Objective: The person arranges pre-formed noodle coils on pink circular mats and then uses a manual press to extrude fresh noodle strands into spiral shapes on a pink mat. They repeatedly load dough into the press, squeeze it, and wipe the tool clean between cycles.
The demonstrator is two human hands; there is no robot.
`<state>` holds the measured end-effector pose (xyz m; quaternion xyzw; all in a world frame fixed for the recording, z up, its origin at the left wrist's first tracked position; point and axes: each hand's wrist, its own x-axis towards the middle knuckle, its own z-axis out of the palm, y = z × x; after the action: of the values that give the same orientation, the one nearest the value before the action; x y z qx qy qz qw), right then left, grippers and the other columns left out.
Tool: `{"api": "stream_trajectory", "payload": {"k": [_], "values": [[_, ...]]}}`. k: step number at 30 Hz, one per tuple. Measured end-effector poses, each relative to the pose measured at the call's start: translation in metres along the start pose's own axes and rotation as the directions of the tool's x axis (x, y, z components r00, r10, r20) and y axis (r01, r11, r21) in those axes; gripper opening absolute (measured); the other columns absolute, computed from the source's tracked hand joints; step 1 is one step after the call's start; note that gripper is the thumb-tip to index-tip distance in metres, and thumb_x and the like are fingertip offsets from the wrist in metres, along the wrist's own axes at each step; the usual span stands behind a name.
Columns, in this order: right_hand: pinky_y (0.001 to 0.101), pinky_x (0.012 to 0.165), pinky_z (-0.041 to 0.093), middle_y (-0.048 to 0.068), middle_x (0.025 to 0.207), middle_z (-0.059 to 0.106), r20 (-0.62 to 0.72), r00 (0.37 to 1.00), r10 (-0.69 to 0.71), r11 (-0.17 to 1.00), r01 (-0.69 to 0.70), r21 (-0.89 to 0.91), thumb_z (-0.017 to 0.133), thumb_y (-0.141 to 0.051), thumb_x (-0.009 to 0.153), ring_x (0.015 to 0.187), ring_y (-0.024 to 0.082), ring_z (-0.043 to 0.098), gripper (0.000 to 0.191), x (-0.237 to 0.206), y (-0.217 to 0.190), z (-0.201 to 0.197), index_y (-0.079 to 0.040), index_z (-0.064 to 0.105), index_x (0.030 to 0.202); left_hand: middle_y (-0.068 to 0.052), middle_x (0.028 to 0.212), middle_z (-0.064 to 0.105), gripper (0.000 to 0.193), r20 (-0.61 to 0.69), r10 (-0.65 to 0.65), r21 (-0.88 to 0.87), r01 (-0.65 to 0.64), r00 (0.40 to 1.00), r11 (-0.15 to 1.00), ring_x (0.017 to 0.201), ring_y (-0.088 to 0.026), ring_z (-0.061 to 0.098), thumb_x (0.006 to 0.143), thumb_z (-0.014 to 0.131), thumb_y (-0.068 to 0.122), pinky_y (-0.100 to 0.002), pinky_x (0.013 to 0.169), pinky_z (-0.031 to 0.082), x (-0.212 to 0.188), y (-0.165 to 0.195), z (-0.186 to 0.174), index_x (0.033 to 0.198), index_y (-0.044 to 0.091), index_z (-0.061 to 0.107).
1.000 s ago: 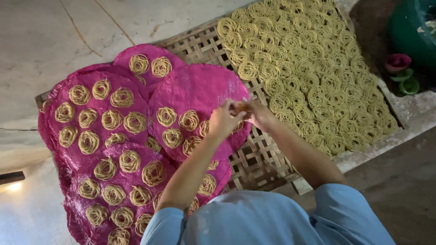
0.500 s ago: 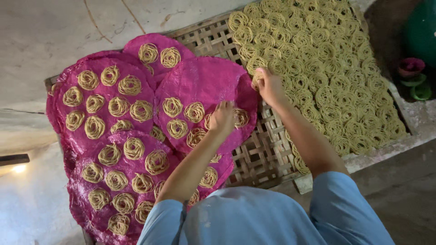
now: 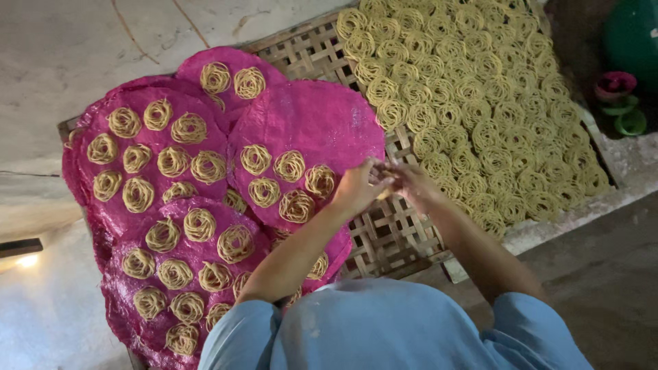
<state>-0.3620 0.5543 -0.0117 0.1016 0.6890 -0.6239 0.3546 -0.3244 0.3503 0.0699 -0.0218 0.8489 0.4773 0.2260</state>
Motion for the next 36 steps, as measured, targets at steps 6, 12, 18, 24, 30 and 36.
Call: {"api": "stream_trajectory", "payload": {"k": [6,12,18,24,30,36], "values": [[0.0517,0.088,0.046,0.021,0.114,0.066,0.151,0.756,-0.636,0.735,0.654,-0.180,0.044,0.003,0.104,0.101,0.035,0.063,0.032,0.041,0.005,-0.036,-0.001,0.063,0.129,-0.017,0.138,0.056,0.047,-0.266,0.264,0.640,-0.035,0.927,0.768,0.104,-0.027,0.065,0.093,0.059,0.025,-0.036,0.071,0.062,-0.032,-0.024,-0.035,0.133,0.001,0.055],[0.0418,0.093,0.054,0.014,0.120,0.072,-0.124,0.674,-0.728,0.567,0.492,-0.661,0.066,-0.004,0.096,0.110,0.034,0.070,0.029,0.029,-0.043,-0.009,-0.007,0.066,0.125,-0.018,0.146,0.046,0.047,-0.290,0.066,0.599,0.128,0.955,0.790,0.133,-0.031,0.049,0.094,0.061,0.008,-0.036,0.106,0.052,-0.037,-0.088,-0.044,0.138,-0.004,0.050],[0.0518,0.086,0.051,0.024,0.115,0.065,-0.050,0.555,-0.830,0.321,0.403,-0.857,0.067,0.000,0.093,0.103,0.046,0.063,0.037,0.013,-0.056,0.004,-0.006,0.060,0.129,-0.023,0.135,0.049,0.040,-0.259,0.055,0.662,0.136,0.964,0.737,0.126,-0.036,0.050,0.092,0.066,0.013,-0.043,0.102,0.050,-0.038,-0.085,-0.049,0.126,-0.005,0.056],[0.0578,0.098,0.044,0.028,0.121,0.060,0.056,0.337,-0.940,0.068,0.343,-0.937,0.066,-0.003,0.092,0.113,0.048,0.054,0.044,-0.016,-0.046,0.024,-0.004,0.056,0.134,-0.019,0.108,0.066,0.025,-0.154,-0.114,0.424,0.170,0.982,0.890,0.090,-0.028,0.066,0.102,0.053,0.017,-0.044,0.081,0.062,-0.057,-0.064,-0.049,0.118,-0.002,0.060],[0.0440,0.101,0.052,0.016,0.118,0.070,0.064,0.998,-0.004,0.938,-0.018,0.345,0.049,-0.035,0.103,0.102,0.027,0.064,0.050,-0.059,0.011,0.088,0.001,0.065,0.134,-0.014,0.095,0.074,0.028,-0.115,0.327,0.001,-0.330,0.938,0.944,0.073,-0.019,0.070,0.093,0.070,0.019,-0.031,0.061,0.058,-0.083,-0.046,-0.015,0.115,0.003,0.065],[0.0362,0.088,0.059,0.012,0.121,0.070,-0.267,0.928,-0.258,0.940,0.305,0.152,0.065,-0.004,0.096,0.100,0.017,0.072,0.039,-0.035,0.019,0.052,0.002,0.062,0.134,-0.015,0.123,0.060,0.041,-0.327,0.208,0.562,0.013,0.922,0.827,0.103,-0.026,0.062,0.092,0.069,0.018,-0.036,0.080,0.056,-0.065,-0.095,-0.068,0.128,0.003,0.057]]}}
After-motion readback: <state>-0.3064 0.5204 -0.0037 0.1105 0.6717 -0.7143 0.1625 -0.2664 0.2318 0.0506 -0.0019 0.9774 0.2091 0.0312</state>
